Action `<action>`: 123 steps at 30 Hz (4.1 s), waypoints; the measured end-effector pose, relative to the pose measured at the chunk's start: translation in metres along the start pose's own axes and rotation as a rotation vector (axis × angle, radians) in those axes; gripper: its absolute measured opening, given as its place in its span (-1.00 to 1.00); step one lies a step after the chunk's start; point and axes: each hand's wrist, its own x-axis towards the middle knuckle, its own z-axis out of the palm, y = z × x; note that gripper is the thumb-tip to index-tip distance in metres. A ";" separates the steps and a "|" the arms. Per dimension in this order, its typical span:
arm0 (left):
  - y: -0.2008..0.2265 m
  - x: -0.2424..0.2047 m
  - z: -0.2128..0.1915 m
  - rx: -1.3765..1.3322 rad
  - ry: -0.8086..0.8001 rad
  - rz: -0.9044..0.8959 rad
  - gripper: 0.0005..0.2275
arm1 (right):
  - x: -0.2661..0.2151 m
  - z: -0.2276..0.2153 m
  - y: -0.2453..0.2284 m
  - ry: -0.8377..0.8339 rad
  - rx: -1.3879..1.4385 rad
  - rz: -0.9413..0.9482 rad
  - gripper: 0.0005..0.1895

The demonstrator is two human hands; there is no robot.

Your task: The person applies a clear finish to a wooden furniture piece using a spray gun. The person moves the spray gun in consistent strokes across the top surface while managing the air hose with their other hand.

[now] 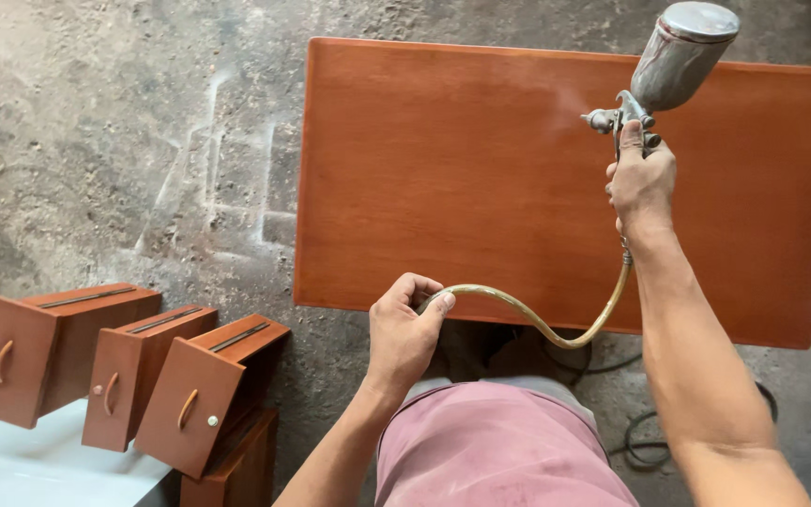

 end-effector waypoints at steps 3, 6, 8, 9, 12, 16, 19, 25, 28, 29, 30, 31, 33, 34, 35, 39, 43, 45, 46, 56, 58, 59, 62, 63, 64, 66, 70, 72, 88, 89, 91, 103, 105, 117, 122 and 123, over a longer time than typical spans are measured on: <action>0.004 -0.004 0.021 0.085 -0.028 -0.028 -0.88 | 0.005 -0.025 0.005 0.035 0.003 0.006 -0.58; 0.006 -0.006 0.044 0.079 -0.064 -0.003 -0.87 | 0.014 -0.052 0.012 0.063 0.042 0.005 -0.58; 0.007 -0.009 0.060 0.093 -0.087 -0.006 -0.87 | 0.021 -0.071 0.018 0.086 0.036 0.008 -0.58; 0.008 -0.010 0.068 0.100 -0.098 -0.008 -0.87 | 0.024 -0.081 0.022 0.098 0.032 0.009 -0.58; 0.009 -0.015 0.093 0.107 -0.136 0.004 -0.87 | 0.037 -0.108 0.033 0.129 0.045 -0.023 -0.59; 0.010 -0.018 0.122 0.087 -0.181 0.004 -0.87 | 0.052 -0.143 0.045 0.168 0.007 -0.058 -0.57; 0.011 -0.019 0.143 0.085 -0.205 -0.001 -0.87 | 0.061 -0.167 0.055 0.200 -0.032 -0.105 -0.56; 0.008 -0.032 0.181 0.079 -0.226 0.069 -0.86 | 0.084 -0.220 0.090 0.337 -0.274 -0.019 -0.47; 0.004 -0.043 0.189 0.061 -0.249 0.054 -0.86 | 0.085 -0.253 0.128 0.375 -0.231 -0.363 -0.60; 0.002 -0.046 0.189 0.063 -0.256 0.046 -0.86 | 0.079 -0.261 0.137 0.419 -0.325 -0.350 -0.60; -0.001 -0.049 0.187 0.064 -0.263 0.039 -0.86 | 0.067 -0.267 0.142 0.465 -0.418 -0.339 -0.59; -0.004 -0.050 0.184 0.065 -0.242 0.045 -0.86 | 0.057 -0.267 0.140 0.510 -0.511 -0.327 -0.58; -0.011 -0.052 0.173 0.072 -0.208 0.061 -0.86 | 0.030 -0.249 0.124 0.452 -0.399 -0.115 -0.56; -0.014 -0.050 0.165 0.087 -0.180 0.077 -0.86 | 0.016 -0.233 0.114 0.424 -0.342 -0.008 -0.54; -0.018 -0.046 0.154 0.103 -0.152 0.092 -0.86 | 0.003 -0.214 0.105 0.367 -0.266 0.053 -0.56; -0.028 -0.041 0.098 0.118 -0.022 0.094 -0.85 | -0.033 -0.144 0.084 0.159 -0.057 0.116 -0.53; -0.042 -0.040 0.033 0.099 0.133 0.081 -0.86 | -0.050 -0.064 0.077 -0.039 0.104 0.021 -0.53; -0.051 -0.043 0.002 0.016 0.184 0.064 -0.88 | -0.068 -0.024 0.072 -0.108 0.106 0.027 -0.53; -0.055 -0.044 -0.013 -0.018 0.196 0.069 -0.88 | -0.077 -0.005 0.066 -0.143 0.114 0.030 -0.51; -0.074 -0.042 -0.120 -0.181 0.270 0.102 -0.89 | -0.151 0.148 0.029 -0.469 0.204 0.044 -0.52; -0.075 -0.037 -0.122 -0.178 0.241 0.094 -0.89 | -0.161 0.155 0.027 -0.524 0.128 -0.052 -0.49; -0.076 -0.034 -0.121 -0.162 0.220 0.087 -0.88 | -0.163 0.152 0.028 -0.547 0.088 -0.098 -0.48; -0.077 -0.028 -0.105 -0.111 0.135 0.076 -0.88 | -0.162 0.123 0.038 -0.378 -0.135 -0.115 -0.47; -0.078 -0.026 -0.095 -0.095 0.109 0.075 -0.88 | -0.159 0.107 0.042 -0.302 -0.163 -0.135 -0.45; -0.078 -0.025 -0.086 -0.079 0.086 0.079 -0.88 | -0.157 0.089 0.047 -0.229 -0.193 -0.152 -0.44; -0.077 -0.022 -0.062 -0.050 0.039 0.092 -0.88 | -0.151 0.057 0.055 -0.149 -0.124 -0.165 -0.48; -0.066 -0.025 -0.022 0.006 -0.055 0.013 -0.88 | -0.139 0.000 0.066 -0.033 -0.069 -0.016 -0.55; -0.058 -0.028 -0.006 -0.006 -0.102 -0.014 -0.88 | -0.132 -0.023 0.071 0.017 -0.032 -0.019 -0.58; -0.059 -0.063 0.119 0.142 -0.348 0.057 -0.86 | -0.076 -0.231 0.155 0.476 -0.308 -0.037 -0.62; -0.058 -0.068 0.125 0.123 -0.360 0.070 -0.86 | -0.073 -0.243 0.165 0.522 -0.373 -0.117 -0.65; -0.058 -0.073 0.128 0.110 -0.378 0.077 -0.86 | -0.067 -0.256 0.183 0.593 -0.534 -0.352 -0.65; -0.081 -0.044 -0.013 0.198 -0.195 0.149 -0.83 | -0.157 -0.064 0.129 0.201 0.016 0.073 -0.56; -0.086 -0.043 -0.043 0.199 -0.140 0.166 -0.84 | -0.167 -0.032 0.127 0.150 0.052 0.060 -0.54; -0.113 -0.042 -0.169 -0.045 0.066 0.147 -0.89 | -0.231 0.150 0.079 -0.306 0.316 0.056 -0.54; -0.123 -0.042 -0.171 -0.109 0.016 0.076 -0.88 | -0.256 0.157 0.065 -0.427 0.011 -0.139 -0.48; -0.123 -0.041 -0.168 -0.084 -0.006 0.073 -0.88 | -0.256 0.148 0.066 -0.354 -0.073 -0.149 -0.48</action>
